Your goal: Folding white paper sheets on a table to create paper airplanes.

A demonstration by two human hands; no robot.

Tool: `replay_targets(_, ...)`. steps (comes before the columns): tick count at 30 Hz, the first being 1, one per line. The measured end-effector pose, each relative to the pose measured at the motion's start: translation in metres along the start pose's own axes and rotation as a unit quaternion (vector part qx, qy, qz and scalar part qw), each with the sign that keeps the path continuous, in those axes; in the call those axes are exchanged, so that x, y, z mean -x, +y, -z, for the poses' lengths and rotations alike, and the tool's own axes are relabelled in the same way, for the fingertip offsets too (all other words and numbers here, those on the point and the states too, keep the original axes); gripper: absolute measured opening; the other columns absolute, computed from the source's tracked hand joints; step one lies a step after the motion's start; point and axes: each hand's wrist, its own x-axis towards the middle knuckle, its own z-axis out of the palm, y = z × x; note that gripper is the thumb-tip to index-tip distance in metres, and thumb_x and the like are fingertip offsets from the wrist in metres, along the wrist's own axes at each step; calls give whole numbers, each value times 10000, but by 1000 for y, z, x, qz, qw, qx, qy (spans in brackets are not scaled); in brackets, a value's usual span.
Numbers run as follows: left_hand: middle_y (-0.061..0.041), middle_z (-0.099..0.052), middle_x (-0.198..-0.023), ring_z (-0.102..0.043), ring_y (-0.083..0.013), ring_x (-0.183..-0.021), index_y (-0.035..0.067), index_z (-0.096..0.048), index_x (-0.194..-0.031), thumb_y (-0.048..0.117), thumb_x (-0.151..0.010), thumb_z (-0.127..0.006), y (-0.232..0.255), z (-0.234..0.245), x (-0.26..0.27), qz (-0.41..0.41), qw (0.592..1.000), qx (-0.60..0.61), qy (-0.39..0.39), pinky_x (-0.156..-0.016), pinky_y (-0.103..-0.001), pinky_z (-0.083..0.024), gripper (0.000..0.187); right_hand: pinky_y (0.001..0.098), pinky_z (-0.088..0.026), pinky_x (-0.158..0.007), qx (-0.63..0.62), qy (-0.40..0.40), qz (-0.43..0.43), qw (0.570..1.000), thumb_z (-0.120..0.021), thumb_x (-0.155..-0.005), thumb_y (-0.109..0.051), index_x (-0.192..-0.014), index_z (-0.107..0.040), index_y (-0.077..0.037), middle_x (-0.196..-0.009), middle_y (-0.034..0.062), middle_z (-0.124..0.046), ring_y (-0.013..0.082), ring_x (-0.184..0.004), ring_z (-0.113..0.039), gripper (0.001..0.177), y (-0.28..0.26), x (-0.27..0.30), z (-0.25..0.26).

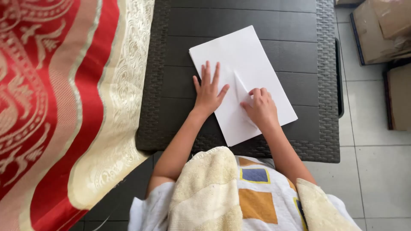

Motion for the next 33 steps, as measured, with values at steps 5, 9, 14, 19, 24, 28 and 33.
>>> replay_targets(5, -257, -50, -1700, -85, -505, -1552, 151, -134, -1681, 396, -1099, -514, 6, 9, 0, 4, 998, 54, 31, -1146, -793, -112, 737, 452, -561, -785, -180, -45, -46, 982, -834, -841, -327, -1195, -578, -237, -963, 87, -682, 333, -925, -712, 446, 35, -8, 60)
replay_targets(9, -224, -41, -1702, -26, -474, -1561, 158, -141, -1675, 406, -1087, -508, 6, 8, 0, 14, 999, 48, 7, -1159, -769, -73, 736, 539, -547, -796, -79, 143, -59, 985, -815, -996, -347, -1296, -588, -224, -1132, 123, -710, 400, -946, -702, 395, 140, -17, 142)
replay_targets(14, -187, -67, -1718, -41, -407, -1594, 143, -165, -1649, 381, -1089, -501, 10, 8, -2, 17, 1000, -14, -1, -1229, -670, -91, 695, 476, -524, -668, -83, 203, -72, 973, -807, -1079, -56, -1373, -590, 16, -1041, 224, -718, 329, -846, -657, 372, 196, -42, 238)
replay_targets(19, -180, -64, -1715, -33, -407, -1591, 158, -211, -1645, 387, -1095, -487, 7, 8, -3, 21, 1000, -18, 13, -1232, -666, -105, 656, 480, -597, -711, -235, 121, -42, 963, -683, -1099, -43, -1436, -507, 147, -1260, 320, -638, 407, -1032, -660, 425, 182, -93, 223)
replay_targets(24, -174, -79, -1718, -30, -420, -1598, 169, -277, -1638, 411, -1117, -456, 1, 5, 1, -20, 998, -1, 51, -1208, -726, -132, 602, 498, -413, -1059, -163, -8, -134, 977, -580, -1073, -456, -1585, -355, -7, -1486, 229, -437, 349, -1321, -508, 717, 197, -162, 130)
replay_targets(28, -204, -129, -1713, -92, -457, -1593, 189, -337, -1617, 507, -1054, -490, 20, 9, 22, -42, 996, -41, 69, -1162, -769, -183, 665, 565, -343, -1095, -145, 150, -33, 977, -599, -1127, -259, -1544, -399, 13, -1454, 259, -404, 391, -1403, -324, 536, 138, -127, 135)
replay_targets(33, -184, -239, -1689, -217, -430, -1561, 300, -338, -1594, 844, -717, -522, 39, -30, 99, -258, 954, -44, -147, -1124, -792, -179, 1048, 533, -377, -1095, -106, 88, 284, 949, -750, -860, -108, -1375, -639, -22, -1488, 197, -592, 444, -1440, -459, 533, 65, -19, 116)
